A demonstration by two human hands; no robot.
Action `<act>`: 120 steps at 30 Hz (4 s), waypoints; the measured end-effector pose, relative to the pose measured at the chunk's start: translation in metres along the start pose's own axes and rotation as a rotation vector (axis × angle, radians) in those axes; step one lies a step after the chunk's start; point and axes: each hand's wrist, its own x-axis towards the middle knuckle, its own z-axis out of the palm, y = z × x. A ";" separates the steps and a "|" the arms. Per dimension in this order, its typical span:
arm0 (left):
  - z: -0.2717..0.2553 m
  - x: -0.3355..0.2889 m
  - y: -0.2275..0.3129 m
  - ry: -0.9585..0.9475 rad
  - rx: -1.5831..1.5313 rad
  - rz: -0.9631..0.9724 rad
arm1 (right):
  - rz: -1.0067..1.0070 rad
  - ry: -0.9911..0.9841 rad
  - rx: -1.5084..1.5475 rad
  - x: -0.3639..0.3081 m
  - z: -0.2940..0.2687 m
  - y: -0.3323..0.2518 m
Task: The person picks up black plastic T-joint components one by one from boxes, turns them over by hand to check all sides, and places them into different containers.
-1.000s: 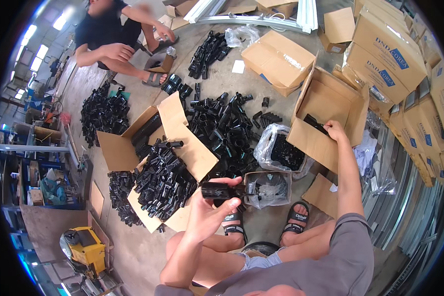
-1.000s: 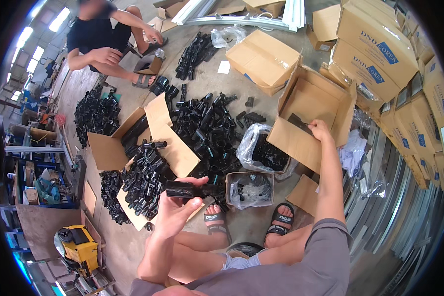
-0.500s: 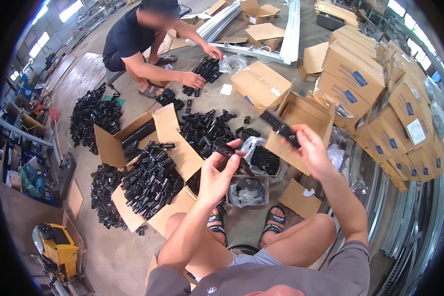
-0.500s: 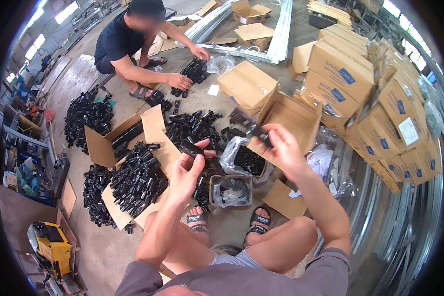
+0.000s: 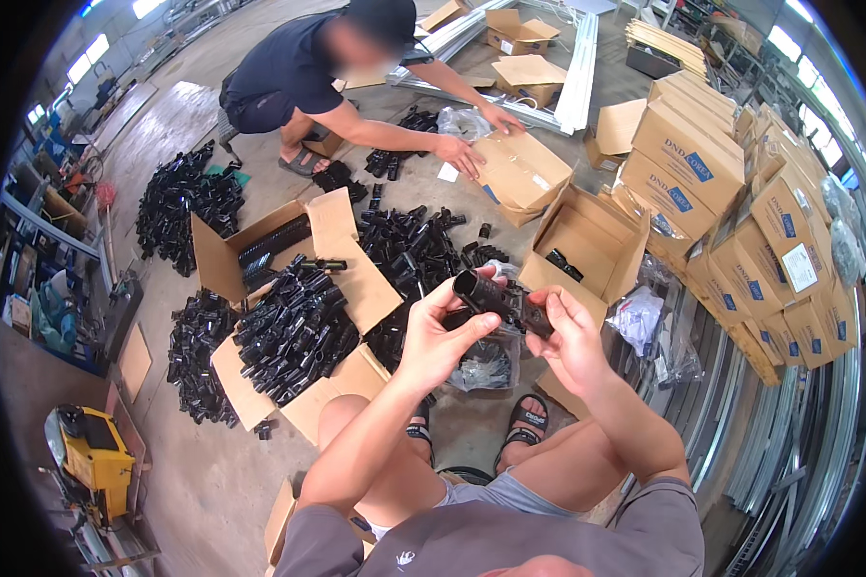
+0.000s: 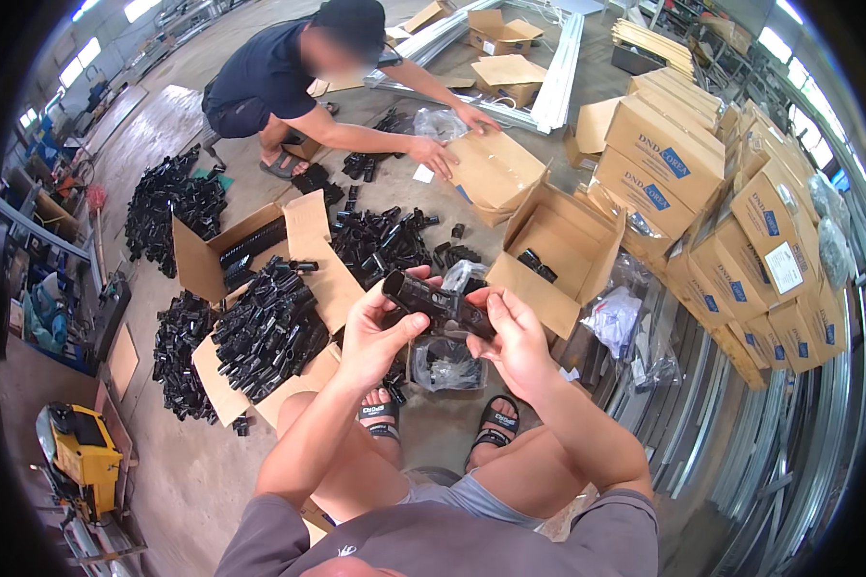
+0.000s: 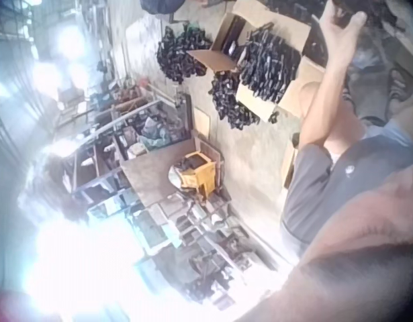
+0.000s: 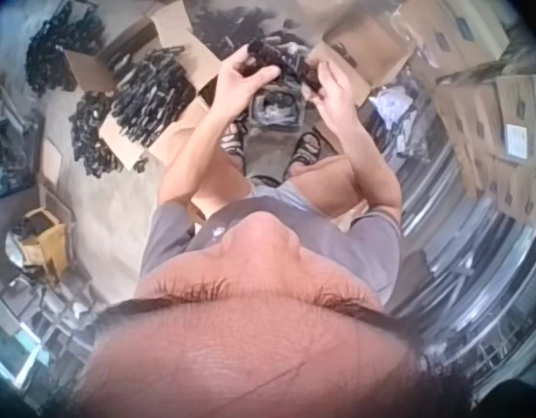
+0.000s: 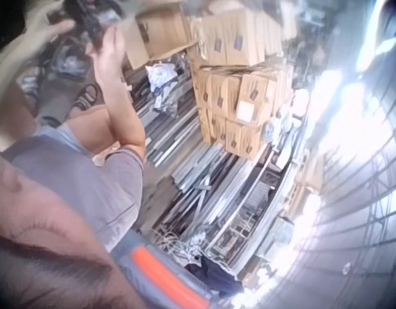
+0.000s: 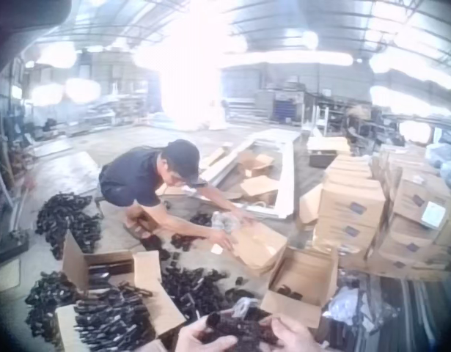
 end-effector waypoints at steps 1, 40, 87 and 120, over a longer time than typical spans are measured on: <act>-0.001 0.002 0.003 -0.008 0.026 -0.018 | -0.007 0.015 -0.042 -0.001 0.003 0.005; -0.031 0.018 0.009 0.184 0.509 -0.004 | 0.246 -0.119 -1.817 0.152 -0.184 0.136; -0.011 0.000 0.024 0.011 0.091 -0.132 | -0.834 0.011 -0.954 0.006 0.037 -0.005; 0.015 -0.001 -0.001 -0.145 0.245 -0.135 | -0.565 0.242 -0.884 -0.019 0.009 0.008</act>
